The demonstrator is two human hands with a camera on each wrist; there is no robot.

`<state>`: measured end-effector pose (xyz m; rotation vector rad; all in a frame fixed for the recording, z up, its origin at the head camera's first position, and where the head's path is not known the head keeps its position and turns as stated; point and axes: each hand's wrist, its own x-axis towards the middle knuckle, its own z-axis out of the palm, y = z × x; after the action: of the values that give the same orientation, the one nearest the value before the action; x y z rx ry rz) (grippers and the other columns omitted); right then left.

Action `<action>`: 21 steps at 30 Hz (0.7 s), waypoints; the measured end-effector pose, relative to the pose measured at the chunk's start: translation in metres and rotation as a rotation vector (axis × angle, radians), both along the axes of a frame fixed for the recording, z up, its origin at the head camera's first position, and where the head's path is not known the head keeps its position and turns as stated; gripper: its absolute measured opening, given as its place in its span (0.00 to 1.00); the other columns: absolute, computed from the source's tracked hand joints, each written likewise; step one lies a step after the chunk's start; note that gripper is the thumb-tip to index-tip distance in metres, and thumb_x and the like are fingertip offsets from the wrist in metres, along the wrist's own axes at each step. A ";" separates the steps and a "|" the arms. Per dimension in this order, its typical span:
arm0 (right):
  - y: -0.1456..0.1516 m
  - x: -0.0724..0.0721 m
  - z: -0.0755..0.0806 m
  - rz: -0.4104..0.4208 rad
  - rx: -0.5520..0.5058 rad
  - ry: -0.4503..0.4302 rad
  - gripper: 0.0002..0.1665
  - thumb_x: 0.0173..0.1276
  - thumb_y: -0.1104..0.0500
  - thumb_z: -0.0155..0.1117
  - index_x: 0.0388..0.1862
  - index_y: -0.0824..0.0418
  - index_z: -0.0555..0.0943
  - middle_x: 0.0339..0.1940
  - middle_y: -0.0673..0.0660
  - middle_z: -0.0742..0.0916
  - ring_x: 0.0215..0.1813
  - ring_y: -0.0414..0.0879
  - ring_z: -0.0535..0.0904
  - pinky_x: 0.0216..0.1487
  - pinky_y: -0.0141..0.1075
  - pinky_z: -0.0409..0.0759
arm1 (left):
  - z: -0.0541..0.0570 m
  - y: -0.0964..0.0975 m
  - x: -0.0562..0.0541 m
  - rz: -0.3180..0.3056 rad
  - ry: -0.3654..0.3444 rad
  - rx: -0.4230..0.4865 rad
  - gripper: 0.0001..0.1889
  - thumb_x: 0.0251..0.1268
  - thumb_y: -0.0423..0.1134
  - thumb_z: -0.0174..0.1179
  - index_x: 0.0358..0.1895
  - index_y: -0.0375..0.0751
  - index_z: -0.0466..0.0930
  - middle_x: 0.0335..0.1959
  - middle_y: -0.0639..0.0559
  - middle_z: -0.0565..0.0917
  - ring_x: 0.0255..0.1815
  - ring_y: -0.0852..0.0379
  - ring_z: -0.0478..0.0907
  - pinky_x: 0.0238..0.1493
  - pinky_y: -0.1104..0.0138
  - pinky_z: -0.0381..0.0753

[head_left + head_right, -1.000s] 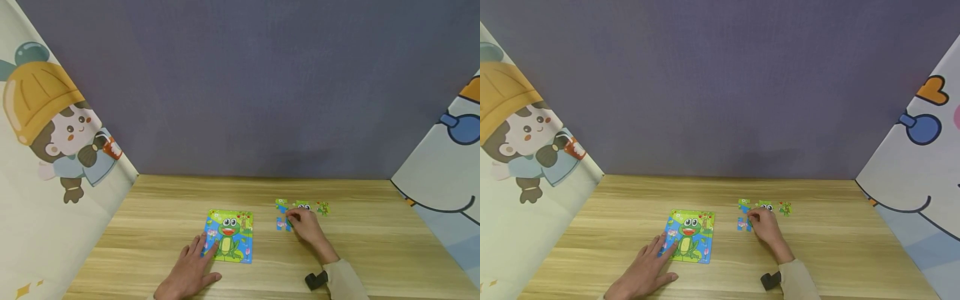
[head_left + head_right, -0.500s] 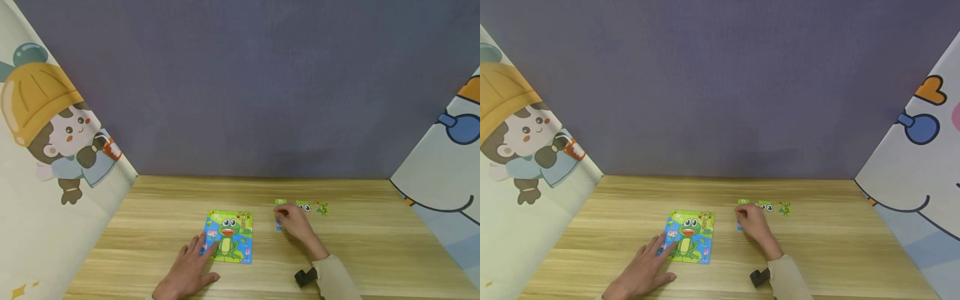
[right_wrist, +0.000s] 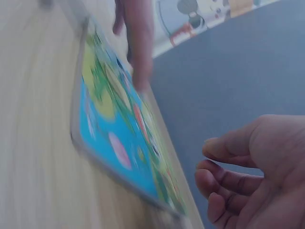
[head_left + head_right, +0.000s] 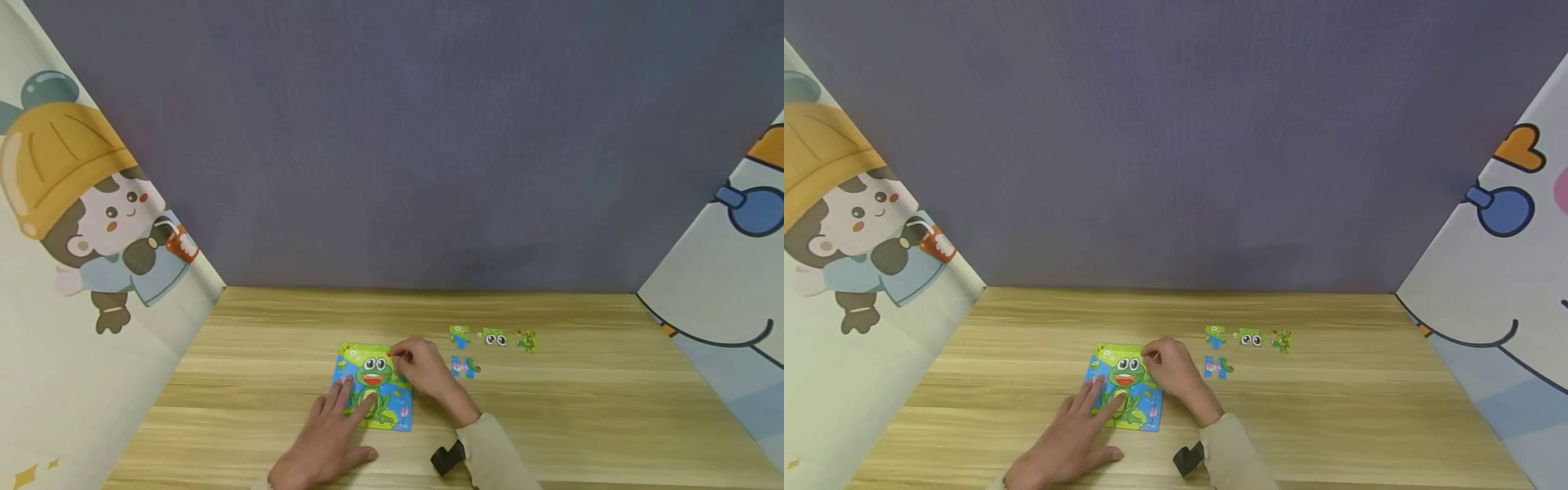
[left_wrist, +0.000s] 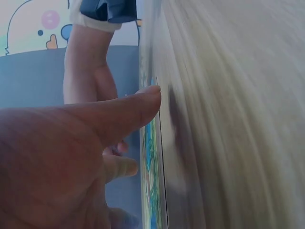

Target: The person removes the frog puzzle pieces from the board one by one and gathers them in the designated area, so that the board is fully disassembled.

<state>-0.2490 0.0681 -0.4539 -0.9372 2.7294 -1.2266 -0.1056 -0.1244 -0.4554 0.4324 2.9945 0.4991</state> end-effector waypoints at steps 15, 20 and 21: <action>-0.028 0.014 -0.009 0.087 0.177 -0.088 0.21 0.69 0.57 0.68 0.57 0.64 0.83 0.48 0.57 0.83 0.41 0.42 0.76 0.44 0.36 0.80 | -0.006 0.008 -0.001 -0.018 -0.039 -0.090 0.43 0.60 0.68 0.59 0.76 0.53 0.64 0.78 0.26 0.57 0.79 0.30 0.55 0.73 0.36 0.63; -0.029 0.016 -0.009 0.101 0.235 -0.088 0.27 0.65 0.56 0.72 0.61 0.64 0.81 0.53 0.58 0.79 0.46 0.44 0.77 0.49 0.41 0.82 | -0.005 0.007 -0.001 -0.016 -0.036 -0.105 0.42 0.61 0.68 0.59 0.76 0.52 0.65 0.78 0.27 0.57 0.79 0.31 0.56 0.73 0.37 0.63; -0.030 0.016 -0.010 0.099 0.244 -0.090 0.27 0.64 0.55 0.72 0.61 0.63 0.81 0.53 0.58 0.79 0.46 0.44 0.76 0.49 0.41 0.82 | -0.005 0.007 -0.001 -0.015 -0.038 -0.106 0.42 0.61 0.68 0.59 0.76 0.52 0.65 0.78 0.27 0.57 0.79 0.31 0.56 0.73 0.37 0.63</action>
<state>-0.2330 0.0382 -0.4634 -0.9509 2.6484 -0.8721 -0.1065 -0.1173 -0.4606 0.4308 2.9618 0.3407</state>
